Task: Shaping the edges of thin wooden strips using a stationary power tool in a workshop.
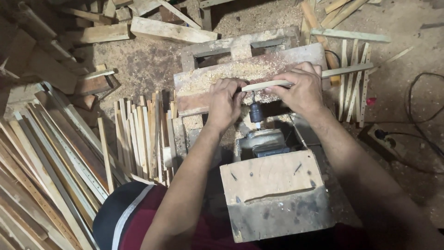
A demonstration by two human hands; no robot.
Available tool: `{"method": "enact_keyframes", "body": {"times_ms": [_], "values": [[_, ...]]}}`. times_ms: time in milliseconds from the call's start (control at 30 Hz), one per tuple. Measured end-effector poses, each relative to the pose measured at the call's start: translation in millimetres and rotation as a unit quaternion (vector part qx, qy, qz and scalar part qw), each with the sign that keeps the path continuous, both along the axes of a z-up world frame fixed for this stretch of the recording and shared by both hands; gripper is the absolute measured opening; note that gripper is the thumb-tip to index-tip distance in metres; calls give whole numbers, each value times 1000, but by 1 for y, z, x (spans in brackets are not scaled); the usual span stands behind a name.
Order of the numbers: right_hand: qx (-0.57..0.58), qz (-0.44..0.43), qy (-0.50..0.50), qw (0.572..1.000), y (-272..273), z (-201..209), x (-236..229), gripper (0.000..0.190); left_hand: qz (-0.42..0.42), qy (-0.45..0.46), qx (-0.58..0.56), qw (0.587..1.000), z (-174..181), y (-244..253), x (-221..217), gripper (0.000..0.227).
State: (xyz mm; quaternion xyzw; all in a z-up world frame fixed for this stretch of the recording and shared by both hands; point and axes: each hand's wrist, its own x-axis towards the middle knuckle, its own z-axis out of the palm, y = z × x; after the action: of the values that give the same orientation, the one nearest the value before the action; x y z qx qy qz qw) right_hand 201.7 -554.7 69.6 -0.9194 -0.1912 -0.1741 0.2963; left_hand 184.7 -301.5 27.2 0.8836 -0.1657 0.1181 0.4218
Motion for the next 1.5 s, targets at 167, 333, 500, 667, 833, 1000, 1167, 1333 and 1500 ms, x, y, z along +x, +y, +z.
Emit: {"method": "enact_keyframes", "body": {"times_ms": [167, 333, 500, 667, 833, 1000, 1167, 1333, 1500], "values": [[-2, 1, 1, 1000, -5, -6, 2, 28, -4, -1, -8, 1000, -2, -1, 1, 12], [3, 7, 12, 1000, -9, -9, 4, 28, -11, -5, -23, 1000, 3, 1, 0, 11], [3, 16, 19, 1000, -9, -11, 6, 27, -25, -6, -36, 999, 3, 1, 2, 11], [1, 25, 24, 999, -12, -11, 9, 27, -33, 2, -49, 998, 6, 2, 1, 9], [-8, 17, 26, 999, -14, -17, 7, 28, -43, 4, -46, 998, 4, 2, -1, 11], [5, 19, 38, 999, -14, -16, 2, 23, -48, 4, -50, 998, 4, 3, -3, 12], [4, 13, 28, 1000, -13, -18, 0, 23, -56, 3, -58, 997, 3, 3, -4, 11], [-1, 1, 31, 1000, -10, -16, -3, 23, -62, -3, -57, 996, 2, 5, -2, 11], [4, 12, 34, 999, -10, -14, -4, 24, -83, 9, -51, 995, 2, 7, -4, 10]]}}
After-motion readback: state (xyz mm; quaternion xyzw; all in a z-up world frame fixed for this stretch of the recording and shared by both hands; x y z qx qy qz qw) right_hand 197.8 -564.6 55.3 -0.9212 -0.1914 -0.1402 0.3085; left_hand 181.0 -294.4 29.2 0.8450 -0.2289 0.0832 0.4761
